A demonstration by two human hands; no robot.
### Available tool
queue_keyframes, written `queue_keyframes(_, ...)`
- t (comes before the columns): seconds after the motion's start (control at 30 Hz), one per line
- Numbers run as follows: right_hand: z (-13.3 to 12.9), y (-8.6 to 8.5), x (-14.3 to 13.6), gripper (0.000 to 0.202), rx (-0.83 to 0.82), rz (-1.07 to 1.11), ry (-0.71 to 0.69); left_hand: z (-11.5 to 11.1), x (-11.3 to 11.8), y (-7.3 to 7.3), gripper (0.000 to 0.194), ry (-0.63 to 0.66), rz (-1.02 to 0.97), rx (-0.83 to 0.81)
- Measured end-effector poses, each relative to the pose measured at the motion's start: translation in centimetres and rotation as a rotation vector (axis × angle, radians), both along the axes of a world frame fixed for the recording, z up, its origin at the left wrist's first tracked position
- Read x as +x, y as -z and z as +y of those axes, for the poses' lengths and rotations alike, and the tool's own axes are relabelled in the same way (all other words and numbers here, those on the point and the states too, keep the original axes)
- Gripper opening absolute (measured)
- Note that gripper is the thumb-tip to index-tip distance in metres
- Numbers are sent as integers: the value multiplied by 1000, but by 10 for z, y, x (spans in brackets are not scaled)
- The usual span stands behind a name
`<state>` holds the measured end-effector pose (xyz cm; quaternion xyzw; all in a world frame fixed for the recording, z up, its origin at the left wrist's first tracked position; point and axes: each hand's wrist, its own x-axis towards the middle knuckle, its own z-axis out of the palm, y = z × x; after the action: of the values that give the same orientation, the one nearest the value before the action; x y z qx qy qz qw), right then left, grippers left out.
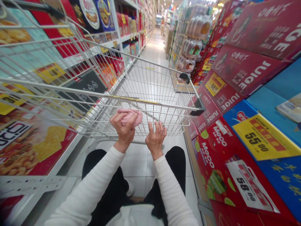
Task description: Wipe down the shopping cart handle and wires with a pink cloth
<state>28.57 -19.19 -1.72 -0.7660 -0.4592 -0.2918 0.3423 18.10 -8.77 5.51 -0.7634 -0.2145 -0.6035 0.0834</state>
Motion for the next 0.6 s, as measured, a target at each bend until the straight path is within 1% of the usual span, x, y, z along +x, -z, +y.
queue_keyframes(0.07, 0, 0, 0, 63, -3, 3, -1, 2, 2, -8, 30, -12, -12, -63)
queue_keyframes(0.1, 0, 1, 0, 64, -11, 8, -2, 2, 3, -7, 29, -3, -8, -78)
queue_keyframes(0.13, -1, 1, -1, 64, -21, 13, -2, 3, 4, -4, 28, 15, 0, -81)
queue_keyframes(0.2, -2, 2, 0, 65, -36, 10, -2, 1, 3, 12, 27, 40, 31, -62)
queue_keyframes(0.3, -4, 3, 2, 65, -50, -16, -1, -4, -1, 37, 26, -2, 111, -7)
queue_keyframes(0.33, -5, 3, 3, 65, -53, -21, -2, -6, -3, 41, 26, -22, 136, 9)
queue_keyframes(0.37, -5, 3, 4, 65, -56, -24, -4, -8, -5, 42, 28, -38, 151, 20)
queue_keyframes(0.4, -5, 3, 5, 65, -57, -26, -6, -9, -6, 40, 30, -50, 154, 24)
queue_keyframes(0.43, -6, 3, 5, 64, -57, -25, -8, -9, -6, 34, 32, -61, 143, 22)
queue_keyframes(0.53, -5, 2, 5, 62, -54, -8, -12, -7, -5, 10, 35, -73, 64, -18)
queue_keyframes(0.6, -5, 1, 5, 63, -57, 8, -17, -4, -3, 0, 35, -50, 30, -51)
